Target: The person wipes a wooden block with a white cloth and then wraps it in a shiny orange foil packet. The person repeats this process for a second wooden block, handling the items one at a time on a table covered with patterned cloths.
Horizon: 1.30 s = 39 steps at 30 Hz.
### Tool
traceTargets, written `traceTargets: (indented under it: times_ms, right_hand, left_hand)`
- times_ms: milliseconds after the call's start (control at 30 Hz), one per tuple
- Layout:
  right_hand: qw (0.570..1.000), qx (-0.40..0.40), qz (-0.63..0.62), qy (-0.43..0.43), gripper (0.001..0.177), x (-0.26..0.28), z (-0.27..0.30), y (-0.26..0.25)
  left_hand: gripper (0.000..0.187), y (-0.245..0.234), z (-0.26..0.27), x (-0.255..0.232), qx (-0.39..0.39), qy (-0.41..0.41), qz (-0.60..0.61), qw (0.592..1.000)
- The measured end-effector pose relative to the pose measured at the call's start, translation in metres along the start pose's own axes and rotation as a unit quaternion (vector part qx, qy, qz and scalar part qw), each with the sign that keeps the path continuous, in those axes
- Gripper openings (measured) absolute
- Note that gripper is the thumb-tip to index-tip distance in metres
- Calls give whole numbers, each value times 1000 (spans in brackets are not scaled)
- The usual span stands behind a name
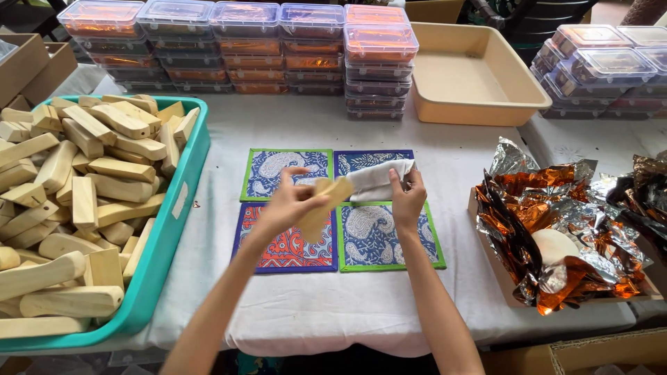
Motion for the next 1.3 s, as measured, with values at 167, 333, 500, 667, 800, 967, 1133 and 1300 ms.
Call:
traceTargets:
  times_ms: [167, 333, 500, 667, 800, 967, 1133, 1300]
  right_hand:
    - [997, -50, 34, -54, 32, 3, -2, -13]
    - [994, -65, 46, -80, 42, 12, -3, -12]
    - [946, -53, 144, -285, 62, 80, 19, -1]
    - [915, 194, 137, -327, 47, 73, 39, 41]
    - [874, 320, 91, -355, 37, 97, 52, 54]
    - [912, 252, 54, -318, 38, 99, 46, 48]
    - [902, 268, 108, -320, 37, 89, 47, 54]
    - [893, 285, 131, -322, 49, 64, 38, 61]
  left_hand:
    - [67, 69, -69, 47, -48, 42, -121, 991]
    - [30, 66, -20, 18, -249, 165, -241, 923]
    - [51, 72, 13, 11, -246, 258, -371, 858]
    - [40, 50, 24, 8, -316, 192, -279, 886]
    - [47, 43, 38, 4, -304, 168, -340, 874]
    - [38, 36, 89, 8, -299, 249, -297, 872]
    - [25, 50, 154, 18, -292, 290, -256, 875]
    - [20, 71, 190, 69, -289, 402, -254, 831]
Point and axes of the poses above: each hand's wrist, its own z-axis away from the middle knuckle, its own y-axis out of the palm, x = y × z, the point moved 7 cm from there along -z, towards the middle knuckle, and after that the axes turned 14 degrees about -y, right-handed, at the moved point
